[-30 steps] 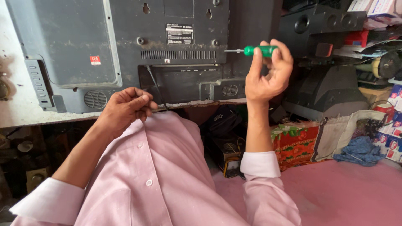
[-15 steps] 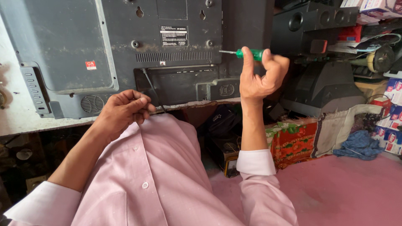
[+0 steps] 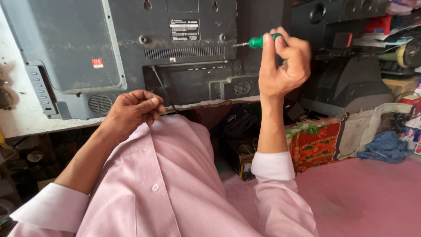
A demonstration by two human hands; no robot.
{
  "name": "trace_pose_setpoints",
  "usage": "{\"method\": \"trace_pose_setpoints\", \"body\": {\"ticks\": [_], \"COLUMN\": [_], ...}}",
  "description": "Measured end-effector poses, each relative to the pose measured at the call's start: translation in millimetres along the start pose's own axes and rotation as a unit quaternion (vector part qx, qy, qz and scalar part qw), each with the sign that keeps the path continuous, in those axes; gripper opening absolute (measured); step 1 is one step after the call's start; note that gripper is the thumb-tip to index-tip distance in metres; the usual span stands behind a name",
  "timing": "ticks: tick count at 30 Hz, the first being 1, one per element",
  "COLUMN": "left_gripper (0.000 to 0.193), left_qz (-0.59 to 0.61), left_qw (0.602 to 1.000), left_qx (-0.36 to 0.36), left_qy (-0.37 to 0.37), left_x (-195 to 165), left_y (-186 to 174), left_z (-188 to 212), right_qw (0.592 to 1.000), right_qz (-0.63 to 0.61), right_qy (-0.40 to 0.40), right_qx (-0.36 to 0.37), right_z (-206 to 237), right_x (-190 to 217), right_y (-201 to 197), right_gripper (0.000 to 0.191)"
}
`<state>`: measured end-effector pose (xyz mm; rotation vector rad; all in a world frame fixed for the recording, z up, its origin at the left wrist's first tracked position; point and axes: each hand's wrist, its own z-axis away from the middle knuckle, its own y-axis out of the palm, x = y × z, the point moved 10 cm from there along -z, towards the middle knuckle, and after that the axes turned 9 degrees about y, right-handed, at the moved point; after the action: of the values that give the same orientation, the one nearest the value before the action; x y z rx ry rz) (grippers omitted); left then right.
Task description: The person removes the back cover of a CRT television, adjusts internal wiring, and then reattaches the cover using a screwdriver. The person secures multiple screws into the back panel to complete the reassembly.
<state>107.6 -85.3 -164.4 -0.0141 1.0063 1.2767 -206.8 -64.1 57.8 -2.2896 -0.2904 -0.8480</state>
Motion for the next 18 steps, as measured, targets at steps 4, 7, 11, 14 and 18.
{"method": "trace_pose_setpoints", "body": {"ticks": [4,7,11,14,18], "left_gripper": [0.016,0.016,0.017,0.018,0.018], "left_qz": [-0.01,0.002,0.016,0.025,0.02], "left_qw": [1.0,1.0,1.0,1.0,1.0], "left_qx": [0.008,0.002,0.006,0.006,0.007], "left_qy": [0.004,0.01,0.006,0.005,0.011], "left_x": [-1,-2,1,3,6], "left_y": [3,2,2,2,5], "left_z": [1,1,-1,-3,-7], "right_qw": [0.999,0.993,0.999,0.989,0.999], "right_qz": [0.002,-0.096,0.007,-0.119,0.012], "right_qy": [0.036,0.045,-0.041,0.068,-0.031], "right_qx": [0.0,0.044,0.004,0.055,0.011], "right_z": [-9,-12,-13,-17,-16], "right_x": [-5,-6,7,-15,3], "right_y": [3,10,2,8,-1], "right_gripper": [0.026,0.02,0.03,0.026,0.042]}}
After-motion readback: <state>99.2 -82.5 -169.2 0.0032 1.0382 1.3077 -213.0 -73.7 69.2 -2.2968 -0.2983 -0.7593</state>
